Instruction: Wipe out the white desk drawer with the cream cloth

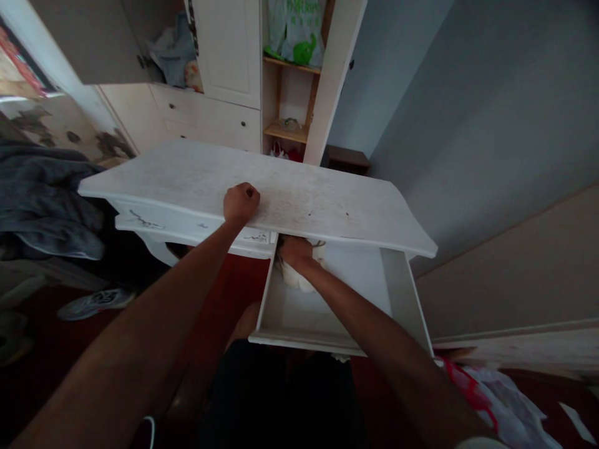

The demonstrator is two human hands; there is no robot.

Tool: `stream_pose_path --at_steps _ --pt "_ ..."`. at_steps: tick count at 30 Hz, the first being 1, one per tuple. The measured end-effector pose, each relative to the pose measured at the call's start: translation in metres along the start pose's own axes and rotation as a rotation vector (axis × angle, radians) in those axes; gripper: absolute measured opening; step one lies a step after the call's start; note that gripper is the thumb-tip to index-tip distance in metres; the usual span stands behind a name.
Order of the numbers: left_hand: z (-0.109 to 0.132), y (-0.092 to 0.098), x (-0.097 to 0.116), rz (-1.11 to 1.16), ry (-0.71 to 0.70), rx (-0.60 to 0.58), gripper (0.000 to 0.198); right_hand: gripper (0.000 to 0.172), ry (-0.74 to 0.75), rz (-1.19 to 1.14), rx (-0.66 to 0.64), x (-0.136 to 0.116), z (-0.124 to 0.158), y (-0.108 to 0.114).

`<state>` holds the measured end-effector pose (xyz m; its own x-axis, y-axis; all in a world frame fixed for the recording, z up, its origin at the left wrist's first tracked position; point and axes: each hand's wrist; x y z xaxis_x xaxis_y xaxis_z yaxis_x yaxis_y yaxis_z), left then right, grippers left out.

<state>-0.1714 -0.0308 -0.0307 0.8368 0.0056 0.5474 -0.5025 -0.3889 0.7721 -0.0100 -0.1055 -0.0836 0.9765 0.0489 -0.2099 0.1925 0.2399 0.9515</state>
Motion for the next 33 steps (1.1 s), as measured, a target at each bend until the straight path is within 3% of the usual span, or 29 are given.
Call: stream_pose_path --at_steps 10,17,21,25,27,30,33 --pt "-0.002 -0.002 -0.003 0.001 0.005 0.009 0.030 0.042 0.313 0.071 0.015 0.022 0.004 0.001" --pt "-0.004 -0.002 -0.005 -0.013 -0.003 0.013 0.031 0.044 0.566 0.056 -0.122 0.042 0.040 -0.010" --pt "-0.005 -0.002 -0.006 -0.016 -0.007 0.014 0.028 0.040 0.801 -0.014 -0.309 0.057 0.066 -0.018" --pt "-0.003 -0.001 -0.007 -0.004 -0.023 0.028 0.028 0.058 1.003 -0.092 -0.421 0.071 0.082 -0.024" --pt "-0.003 -0.001 -0.007 0.005 -0.025 0.031 0.029 0.076 0.975 -0.072 -0.345 0.078 0.085 -0.028" --pt "-0.002 -0.001 -0.007 -0.002 -0.029 0.029 0.029 0.114 0.774 0.015 -0.233 0.089 0.083 -0.034" --pt "-0.002 0.000 -0.006 -0.022 -0.032 0.028 0.029 0.134 0.602 0.057 -0.254 0.096 0.081 -0.038"
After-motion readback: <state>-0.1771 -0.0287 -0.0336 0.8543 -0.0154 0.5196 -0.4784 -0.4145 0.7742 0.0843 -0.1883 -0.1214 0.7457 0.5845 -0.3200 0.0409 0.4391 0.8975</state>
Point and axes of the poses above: each hand's wrist, its own z-axis away from the middle knuckle, its own y-axis out of the back of the hand, x = y × z, and after that the axes turned 3 degrees about -x, right-handed
